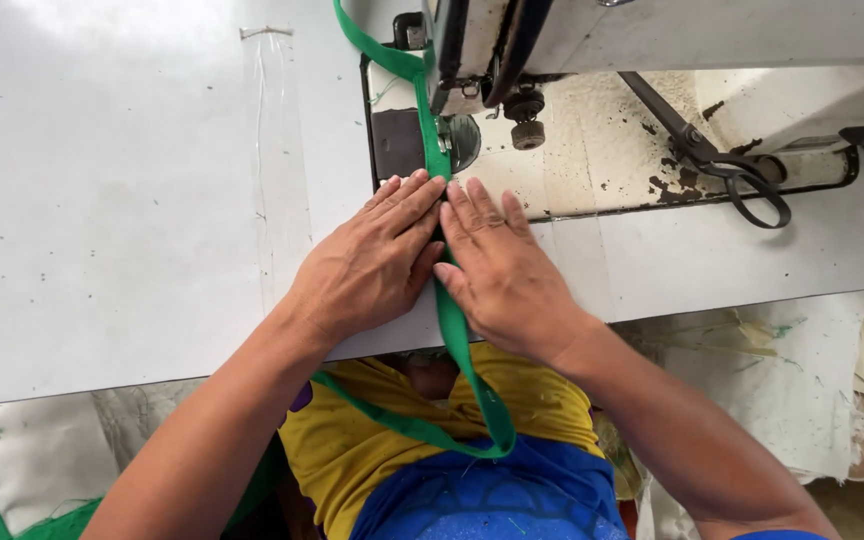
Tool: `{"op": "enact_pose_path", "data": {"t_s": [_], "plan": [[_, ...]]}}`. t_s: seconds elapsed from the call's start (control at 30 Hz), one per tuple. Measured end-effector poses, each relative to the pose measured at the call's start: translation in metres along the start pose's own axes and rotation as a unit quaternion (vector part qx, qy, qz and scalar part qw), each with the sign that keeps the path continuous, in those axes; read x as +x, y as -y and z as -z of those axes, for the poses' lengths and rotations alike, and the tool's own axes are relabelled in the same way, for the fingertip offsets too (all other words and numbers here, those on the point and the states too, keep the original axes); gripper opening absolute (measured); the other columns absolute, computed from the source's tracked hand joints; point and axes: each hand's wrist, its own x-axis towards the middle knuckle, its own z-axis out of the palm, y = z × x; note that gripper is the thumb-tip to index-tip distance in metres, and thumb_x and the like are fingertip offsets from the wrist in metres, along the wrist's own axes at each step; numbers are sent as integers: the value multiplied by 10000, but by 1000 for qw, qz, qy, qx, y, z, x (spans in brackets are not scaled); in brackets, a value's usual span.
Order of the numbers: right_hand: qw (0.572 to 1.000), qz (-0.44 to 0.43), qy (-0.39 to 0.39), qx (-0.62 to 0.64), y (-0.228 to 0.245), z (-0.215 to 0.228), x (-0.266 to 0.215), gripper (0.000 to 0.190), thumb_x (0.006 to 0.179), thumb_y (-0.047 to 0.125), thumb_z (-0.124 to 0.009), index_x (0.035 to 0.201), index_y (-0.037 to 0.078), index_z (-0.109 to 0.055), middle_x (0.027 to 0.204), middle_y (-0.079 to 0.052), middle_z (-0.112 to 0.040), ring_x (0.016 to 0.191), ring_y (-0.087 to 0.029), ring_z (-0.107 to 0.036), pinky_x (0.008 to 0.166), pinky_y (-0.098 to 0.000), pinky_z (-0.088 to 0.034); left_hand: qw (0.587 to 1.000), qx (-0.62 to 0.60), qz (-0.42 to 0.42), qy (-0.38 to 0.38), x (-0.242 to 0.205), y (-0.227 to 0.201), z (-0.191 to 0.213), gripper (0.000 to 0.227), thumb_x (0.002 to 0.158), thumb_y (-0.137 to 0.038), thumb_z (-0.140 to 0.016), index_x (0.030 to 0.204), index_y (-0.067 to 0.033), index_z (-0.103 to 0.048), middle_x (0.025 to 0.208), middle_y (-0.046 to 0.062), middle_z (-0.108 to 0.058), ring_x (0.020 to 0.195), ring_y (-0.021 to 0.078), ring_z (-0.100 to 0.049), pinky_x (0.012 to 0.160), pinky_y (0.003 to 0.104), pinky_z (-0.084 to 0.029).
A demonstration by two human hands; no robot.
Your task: Attaching green fabric straps to white tote bags using an industrial sewing machine
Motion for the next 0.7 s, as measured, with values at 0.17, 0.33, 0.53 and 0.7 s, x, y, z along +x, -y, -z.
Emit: {"op": "enact_pose_path", "data": {"t_s": [0.17, 0.33, 0.53, 0.7], "plan": [[998, 13, -57, -10, 7, -5, -8, 504, 1074, 151, -514, 1511, -90, -442, 1617, -263, -367, 1536, -418, -302, 1284, -538, -241, 997, -13, -47, -62, 0, -2, 6, 428, 1042, -194, -599, 1314, 135, -638, 1370, 340, -619, 1335, 464, -570, 1193, 511, -417], [999, 14, -50, -3, 7, -3, -7, 475, 1079, 138, -506, 1498, -83, -465, 1604, -247, -399, 1529, -421, -325, 1281, -552, -261, 996, -4, -50, -76, 3, -3, 8, 415, 1015, -177, -623, 1281, 138, -670, 1346, 337, -644, 1300, 454, -612, 1173, 484, -458], [999, 7, -52, 1, 7, -4, -5, 456, 1083, 122, -516, 1498, -63, -484, 1608, -229, -401, 1532, -400, -336, 1284, -538, -273, 994, 39, -57, -89, 4, -5, 11, 354, 1030, -133, -621, 1266, 123, -688, 1330, 300, -667, 1271, 413, -652, 1162, 448, -492], [998, 6, -58, 4, 4, -3, -4, 445, 1094, 119, -520, 1503, -53, -495, 1618, -210, -385, 1539, -391, -333, 1289, -542, -287, 994, 41, -58, -89, 4, -2, 7, 360, 1046, -145, -588, 1263, 130, -675, 1328, 297, -657, 1276, 423, -641, 1162, 455, -492]]}}
